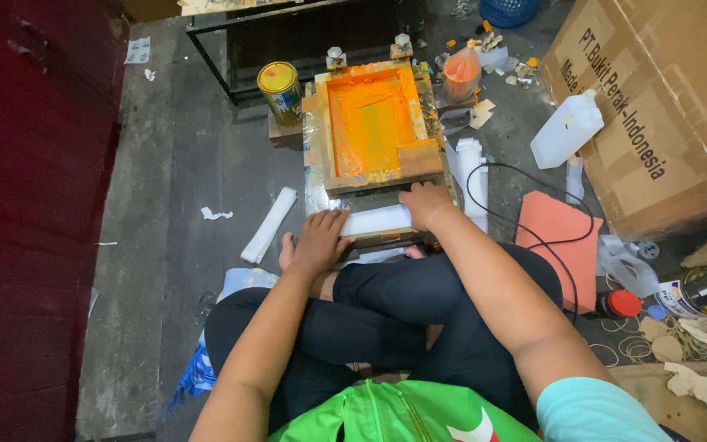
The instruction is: Preparing a screen printing frame by carefully aligning and sticking thin strips of material onto the screen surface.
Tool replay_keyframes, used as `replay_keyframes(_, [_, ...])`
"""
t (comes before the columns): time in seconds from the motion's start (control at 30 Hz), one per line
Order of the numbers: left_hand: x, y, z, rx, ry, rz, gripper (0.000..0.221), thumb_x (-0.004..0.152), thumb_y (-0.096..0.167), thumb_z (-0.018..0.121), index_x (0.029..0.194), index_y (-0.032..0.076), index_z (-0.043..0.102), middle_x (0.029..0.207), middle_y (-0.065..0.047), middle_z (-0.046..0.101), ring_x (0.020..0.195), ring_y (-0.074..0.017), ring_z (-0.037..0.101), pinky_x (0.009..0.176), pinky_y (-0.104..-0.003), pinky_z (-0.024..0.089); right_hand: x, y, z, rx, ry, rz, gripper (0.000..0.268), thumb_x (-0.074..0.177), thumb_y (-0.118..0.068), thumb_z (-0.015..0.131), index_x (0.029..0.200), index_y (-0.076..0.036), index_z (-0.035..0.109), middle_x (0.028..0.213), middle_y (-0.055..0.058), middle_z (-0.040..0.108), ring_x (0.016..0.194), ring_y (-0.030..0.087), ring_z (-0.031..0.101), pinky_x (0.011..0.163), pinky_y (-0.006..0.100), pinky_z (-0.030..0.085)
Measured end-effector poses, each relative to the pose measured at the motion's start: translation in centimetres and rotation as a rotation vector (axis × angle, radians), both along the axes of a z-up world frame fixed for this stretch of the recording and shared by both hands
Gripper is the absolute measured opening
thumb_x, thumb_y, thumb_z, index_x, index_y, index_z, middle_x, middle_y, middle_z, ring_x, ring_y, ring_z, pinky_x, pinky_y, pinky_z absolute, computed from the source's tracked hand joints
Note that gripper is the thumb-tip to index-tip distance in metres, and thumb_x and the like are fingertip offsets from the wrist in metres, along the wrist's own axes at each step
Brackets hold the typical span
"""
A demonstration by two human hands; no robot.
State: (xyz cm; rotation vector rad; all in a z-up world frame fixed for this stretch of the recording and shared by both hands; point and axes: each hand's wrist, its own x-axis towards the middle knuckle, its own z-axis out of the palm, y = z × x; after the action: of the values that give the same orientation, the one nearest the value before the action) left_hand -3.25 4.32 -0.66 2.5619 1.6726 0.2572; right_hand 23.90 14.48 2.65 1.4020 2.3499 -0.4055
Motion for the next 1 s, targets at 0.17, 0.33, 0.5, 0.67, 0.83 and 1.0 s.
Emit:
replay_keyframes(0.17, [-0.2, 0.3, -0.7, -0.018, 0.006, -0.004, 0.057, 0.104, 0.046, 0.055, 0.151, 0.015, 0.049, 0.138, -0.011, 0.058, 0.136, -0.0292, 0.051, 0.116, -0.051, 0.033, 0.0, 0.5, -1.2, 0.057, -0.002, 0.004, 0.066, 0.084, -0.014, 0.076, 0.147, -0.011, 0.057, 0.13, 0.023, 0.065, 0.115, 0.043, 0.066, 0.085, 0.06, 0.057])
replay_keyframes(0.33, [-0.4, 0.3, -1.1, 0.038, -0.003, -0.012, 0.052, 0.104, 0.045, 0.057, 0.146, 0.014, 0.055, 0.132, -0.012, 0.061, 0.132, -0.0286, 0.054, 0.114, -0.05, 0.036, 0.0, 0.0, -0.4, 0.065, 0.007, 0.003, 0.061, 0.084, -0.014, 0.073, 0.143, -0.011, 0.061, 0.124, 0.023, 0.069, 0.108, 0.043, 0.069, 0.08, 0.061, 0.058])
replay_keyframes(0.5, [-0.9, 0.2, -1.7, 0.064, -0.026, -0.001, 0.05, 0.101, 0.043, 0.061, 0.142, 0.014, 0.058, 0.13, -0.01, 0.061, 0.129, -0.0292, 0.056, 0.112, -0.05, 0.038, 0.0, -0.7, 1.2, 0.03, 0.039, -0.008, 0.052, 0.085, -0.009, 0.069, 0.137, -0.009, 0.065, 0.12, 0.023, 0.071, 0.102, 0.042, 0.072, 0.078, 0.059, 0.059])
replay_keyframes(0.67, [-0.9, -0.2, -1.4, 0.068, -0.014, 0.04, 0.05, 0.1, 0.044, 0.062, 0.141, 0.014, 0.059, 0.129, -0.009, 0.061, 0.128, -0.0283, 0.055, 0.112, -0.049, 0.039, 0.2, -0.9, 1.3, 0.03, 0.062, -0.023, 0.051, 0.084, -0.01, 0.07, 0.135, -0.009, 0.066, 0.117, 0.022, 0.072, 0.1, 0.042, 0.073, 0.077, 0.059, 0.06])
replay_keyframes(0.83, [-1.0, -0.1, -2.0, 0.077, 0.002, 0.056, 0.049, 0.099, 0.04, 0.064, 0.14, 0.014, 0.059, 0.127, -0.01, 0.06, 0.127, -0.0292, 0.055, 0.111, -0.049, 0.039, 0.4, -1.5, 2.7, -0.015, 0.096, -0.051, 0.053, 0.083, -0.009, 0.069, 0.136, -0.006, 0.064, 0.119, 0.023, 0.071, 0.103, 0.043, 0.072, 0.081, 0.059, 0.059])
replay_keyframes(1.0, [-1.3, 0.4, -3.2, 0.067, -0.005, 0.057, 0.049, 0.098, 0.04, 0.065, 0.139, 0.014, 0.059, 0.125, -0.009, 0.06, 0.127, -0.03, 0.055, 0.11, -0.049, 0.041, 0.3, -1.5, 2.7, -0.002, 0.096, -0.069, 0.055, 0.082, -0.009, 0.07, 0.137, -0.008, 0.065, 0.12, 0.023, 0.07, 0.104, 0.043, 0.071, 0.082, 0.06, 0.059])
